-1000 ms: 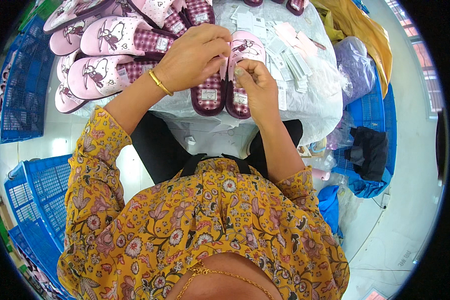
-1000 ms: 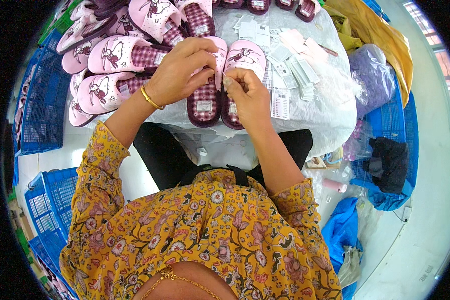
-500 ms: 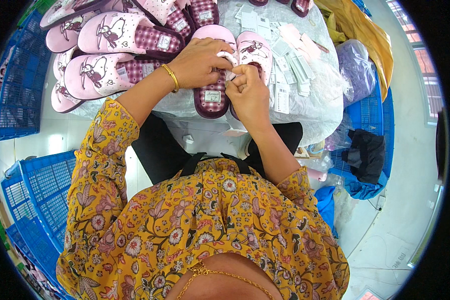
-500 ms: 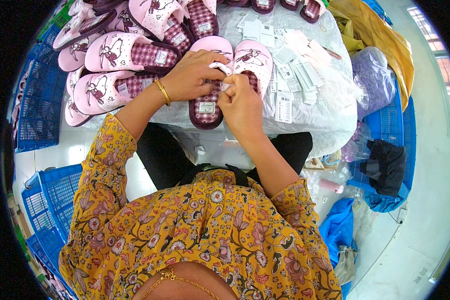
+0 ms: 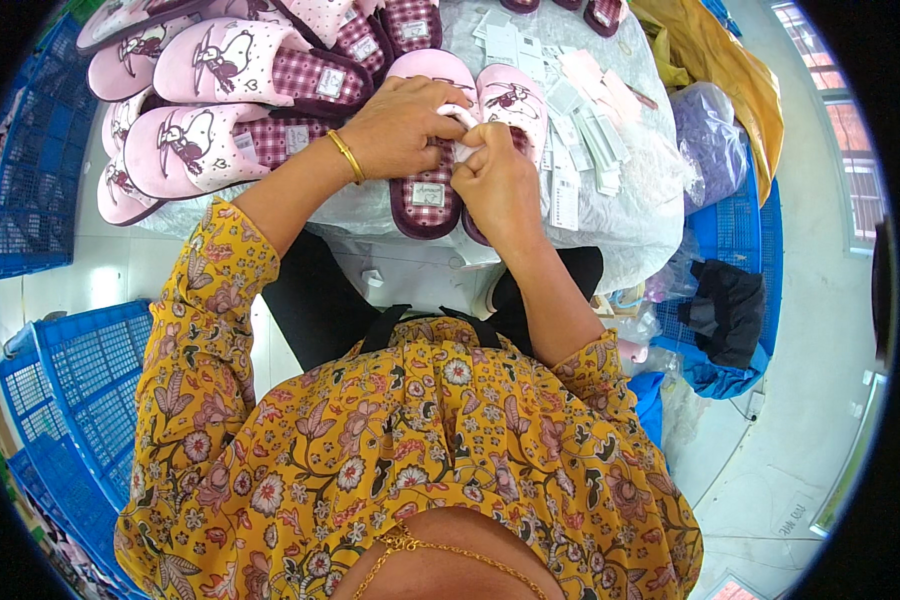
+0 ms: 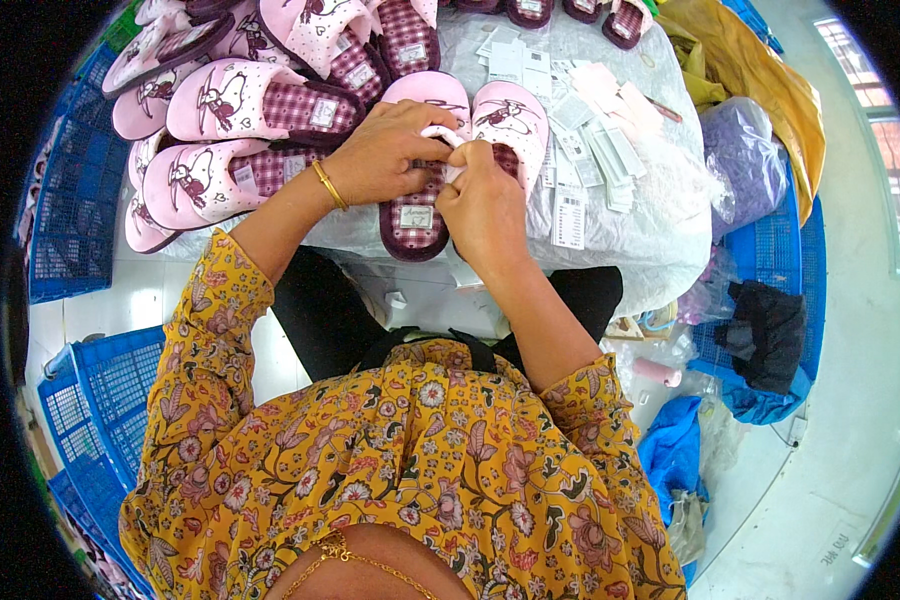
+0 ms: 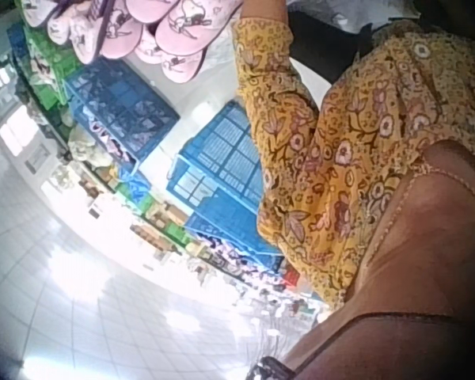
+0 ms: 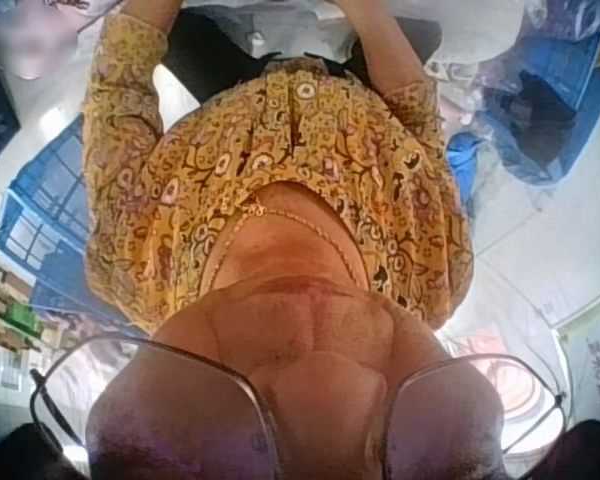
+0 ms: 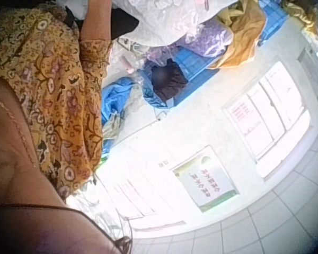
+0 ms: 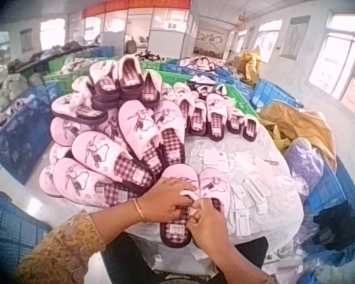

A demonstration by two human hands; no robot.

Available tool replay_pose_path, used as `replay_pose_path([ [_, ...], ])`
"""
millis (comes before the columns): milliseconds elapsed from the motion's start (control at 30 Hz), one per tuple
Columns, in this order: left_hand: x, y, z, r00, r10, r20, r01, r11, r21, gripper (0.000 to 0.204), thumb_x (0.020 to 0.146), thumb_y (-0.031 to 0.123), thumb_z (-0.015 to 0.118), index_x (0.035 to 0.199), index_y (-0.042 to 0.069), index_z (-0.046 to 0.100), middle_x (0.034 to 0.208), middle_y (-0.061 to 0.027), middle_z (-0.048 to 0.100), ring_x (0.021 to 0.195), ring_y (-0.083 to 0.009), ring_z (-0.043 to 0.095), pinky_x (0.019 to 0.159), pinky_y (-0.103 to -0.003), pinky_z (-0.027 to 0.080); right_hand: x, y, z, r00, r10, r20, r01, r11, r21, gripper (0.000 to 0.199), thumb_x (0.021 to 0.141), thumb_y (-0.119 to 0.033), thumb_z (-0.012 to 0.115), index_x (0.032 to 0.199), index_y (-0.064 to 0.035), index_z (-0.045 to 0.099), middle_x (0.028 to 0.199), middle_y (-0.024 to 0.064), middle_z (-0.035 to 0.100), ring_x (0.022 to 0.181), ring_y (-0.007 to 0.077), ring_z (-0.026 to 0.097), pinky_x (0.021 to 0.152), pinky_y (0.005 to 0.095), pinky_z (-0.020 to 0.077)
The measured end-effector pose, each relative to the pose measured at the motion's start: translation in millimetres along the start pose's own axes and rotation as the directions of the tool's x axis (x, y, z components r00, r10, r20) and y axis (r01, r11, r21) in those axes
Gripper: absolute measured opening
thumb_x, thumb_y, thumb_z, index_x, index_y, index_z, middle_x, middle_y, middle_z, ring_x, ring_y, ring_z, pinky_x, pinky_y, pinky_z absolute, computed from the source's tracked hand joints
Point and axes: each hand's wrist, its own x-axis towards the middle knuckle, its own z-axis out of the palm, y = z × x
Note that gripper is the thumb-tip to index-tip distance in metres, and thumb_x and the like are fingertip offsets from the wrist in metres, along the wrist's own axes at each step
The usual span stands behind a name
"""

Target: The person sits on the floor and repeatedly picks up pairs of pink slippers, attaches small white tags to them, and places them back in a pile. The person handles the slippers and tags by hand throughout the clip.

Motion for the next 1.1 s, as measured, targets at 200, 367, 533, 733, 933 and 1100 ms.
replay_pose_path([
  [200,-2,-2,5,0.999,0.0,-0.05,-0.001,0.999,-0.037,0.028,0.071,0.014,0.068,0.099,0.015,0.071,0.133,-0.0061,0.055,0.126,-0.0272,0.047,0.104,-0.043,0.033,4,1,8,0.997,-0.06,-0.041,0.056,0.993,-0.101,0.025,0.075,0.002,0.063,0.098,-0.0045,0.055,0.068,0.0146,0.064,0.066,0.0328,0.066,0.06,0.0415,0.0505],
  [367,-1,-5,5,0.999,-0.011,-0.04,0.008,0.997,-0.075,0.018,0.072,0.015,0.069,0.089,0.012,0.07,0.13,-0.0058,0.057,0.124,-0.0281,0.048,0.101,-0.044,0.035,2,0,12,0.993,-0.09,-0.08,0.079,0.988,-0.131,0.026,0.076,0.003,0.064,0.098,-0.0057,0.054,0.068,0.0134,0.064,0.066,0.0336,0.066,0.06,0.0431,0.0501],
  [533,12,-7,9,1.0,-0.014,0.013,0.013,1.0,0.026,0.015,0.074,0.019,0.068,0.089,0.017,0.073,0.125,-0.0023,0.059,0.115,-0.0236,0.052,0.093,-0.043,0.039,-2,3,14,0.988,-0.11,-0.105,0.1,0.99,-0.096,0.026,0.077,0.003,0.065,0.099,-0.006,0.054,0.068,0.0121,0.065,0.065,0.0318,0.066,0.059,0.0418,0.0497],
  [733,27,-6,-1,0.983,0.031,0.18,-0.042,0.997,0.058,0.016,0.077,0.011,0.066,0.092,0.011,0.07,0.122,-0.0062,0.058,0.114,-0.0296,0.052,0.093,-0.042,0.041,-2,3,8,0.997,-0.053,-0.054,0.053,0.999,-0.011,0.025,0.076,0.0,0.068,0.095,-0.0045,0.052,0.072,0.0136,0.064,0.069,0.0338,0.065,0.062,0.0449,0.0482],
  [933,28,-1,-1,0.976,0.06,0.208,-0.119,0.952,0.283,0.023,0.081,0.007,0.056,0.103,0.007,0.063,0.121,-0.0092,0.057,0.109,-0.0316,0.057,0.093,-0.041,0.047,-21,9,-10,0.998,0.025,-0.056,-0.013,0.979,0.201,0.023,0.076,-0.005,0.073,0.095,-0.0037,0.059,0.083,0.0132,0.062,0.067,0.0269,0.064,0.062,0.0374,0.049],
  [1100,17,-10,-12,0.998,0.065,-0.009,-0.065,0.998,-0.004,0.009,0.085,0.007,0.059,0.094,0.006,0.059,0.109,-0.0098,0.055,0.097,-0.0285,0.06,0.082,-0.037,0.05,-67,23,-60,0.997,-0.072,0.015,0.069,0.984,0.167,0.029,0.075,-0.007,0.074,0.103,-0.0067,0.065,0.099,0.0096,0.061,0.086,0.0259,0.063,0.078,0.0379,0.0499],
])
